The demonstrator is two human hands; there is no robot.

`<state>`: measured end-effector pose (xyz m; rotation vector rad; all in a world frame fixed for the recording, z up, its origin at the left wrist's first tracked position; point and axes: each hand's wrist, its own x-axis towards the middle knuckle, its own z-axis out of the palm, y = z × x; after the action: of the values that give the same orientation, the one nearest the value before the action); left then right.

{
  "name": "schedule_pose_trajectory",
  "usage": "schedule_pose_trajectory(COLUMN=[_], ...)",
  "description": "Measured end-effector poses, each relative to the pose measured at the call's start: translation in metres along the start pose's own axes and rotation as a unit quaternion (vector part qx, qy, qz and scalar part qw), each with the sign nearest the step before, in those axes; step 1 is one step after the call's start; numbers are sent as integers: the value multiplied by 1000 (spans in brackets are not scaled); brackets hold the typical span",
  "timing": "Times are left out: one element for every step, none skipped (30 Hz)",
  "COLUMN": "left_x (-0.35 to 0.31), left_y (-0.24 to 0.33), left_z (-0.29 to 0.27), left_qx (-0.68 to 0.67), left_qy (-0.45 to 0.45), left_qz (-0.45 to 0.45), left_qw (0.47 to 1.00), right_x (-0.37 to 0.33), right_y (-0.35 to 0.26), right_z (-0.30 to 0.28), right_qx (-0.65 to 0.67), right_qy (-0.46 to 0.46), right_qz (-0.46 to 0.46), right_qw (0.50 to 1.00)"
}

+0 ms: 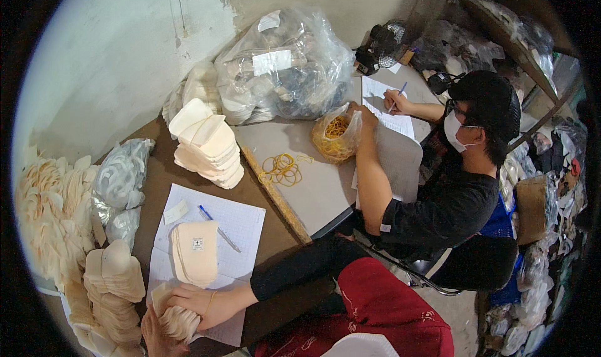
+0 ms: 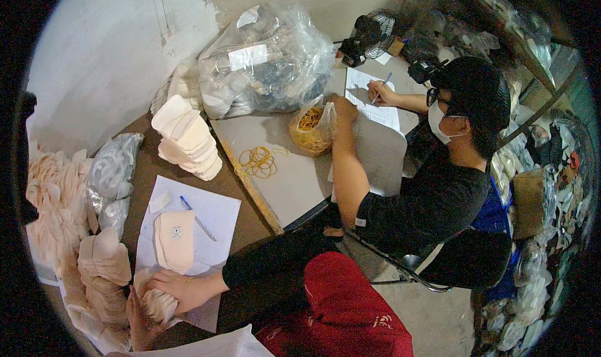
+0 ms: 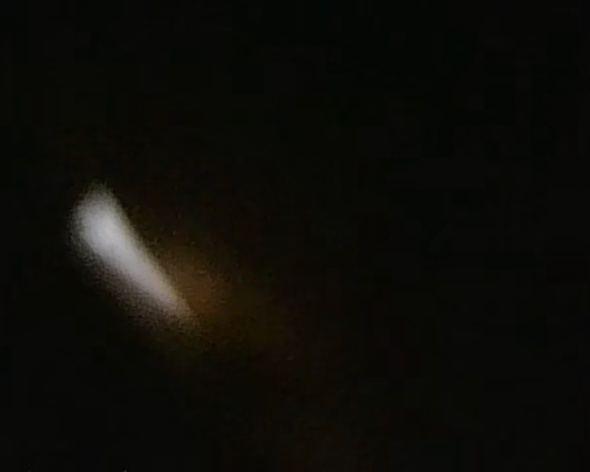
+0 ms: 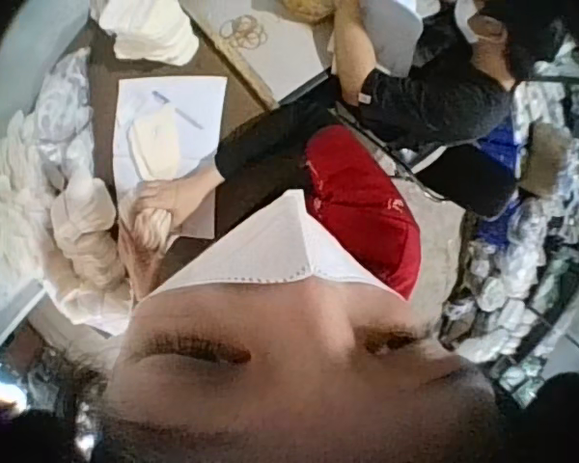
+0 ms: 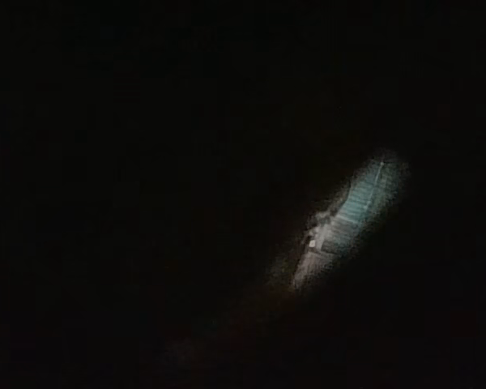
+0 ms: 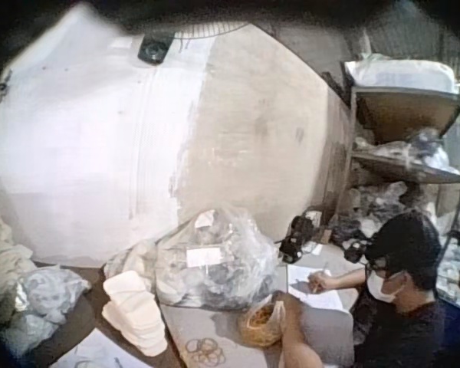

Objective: The person repeatedly picks up stacks of beige fabric pieces, aligns them, and secures them with rubber bands. The person places the finished bundles on the table and continues the process with new stacks.

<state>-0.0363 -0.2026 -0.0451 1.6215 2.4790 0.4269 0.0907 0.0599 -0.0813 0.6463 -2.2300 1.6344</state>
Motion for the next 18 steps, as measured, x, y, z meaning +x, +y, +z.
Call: schedule_pose_trajectory(left_x=[4, 7, 9, 8, 6, 4, 0, -3, -5, 3, 15, 23, 17, 4, -4, -1, 3, 6], left_y=[2, 3, 5, 6, 7, 7, 4, -1, -6, 10, 41, 58, 47, 31, 15, 19, 24, 33], left_z=[-3, -6, -10, -15, -19, -21, -17, -8, -3, -7, -16, -20, -17, -12, -6, -5, 0, 7], left_qx=[-27, -54, -81, -106, -131, -156, -145, -134, -123, -194, -266, -336, -318, -300, -284, -277, -275, -276], left_qy=[-7, -14, -20, -26, -31, -36, -9, 17, 41, 44, 47, 53, 62, 71, 77, 79, 83, 88], left_qz=[-24, -49, -73, -101, -129, -156, -136, -111, -86, -81, -73, -66, -48, -35, -17, -19, -35, -55], left_qw=[999, 997, 994, 989, 982, 975, 980, 985, 988, 977, 960, 938, 945, 951, 956, 957, 957, 956], right_x=[0, 0, 0, 3, 3, 2, 3, 3, 2, 1, 1, 3, 4, 6, 6, 7, 7, 6], right_y=[1, 2, 3, 1, -2, -4, -7, -3, 4, 11, 13, 13, 11, 8, 4, 3, 6, 11], right_z=[2, 4, 5, 5, 4, 2, 1, 3, 8, 11, 9, 6, 5, 5, 2, 0, 3, 7], right_qx=[9, 4, -2, -5, -43, -81, -120, -101, -81, -64, -42, -19, 7, 10, 10, 11, 10, 10], right_qy=[3, 30, 56, 81, 97, 113, 130, 124, 118, 109, 72, 31, -9, -8, -4, 1, 31, 60], right_qz=[7, -14, -35, -57, -66, -75, -86, -94, -101, -105, -92, -79, -69, -65, -58, -52, -46, -40], right_qw=[1000, 999, 998, 995, 992, 987, 980, 983, 984, 986, 992, 996, 998, 998, 998, 999, 998, 997])
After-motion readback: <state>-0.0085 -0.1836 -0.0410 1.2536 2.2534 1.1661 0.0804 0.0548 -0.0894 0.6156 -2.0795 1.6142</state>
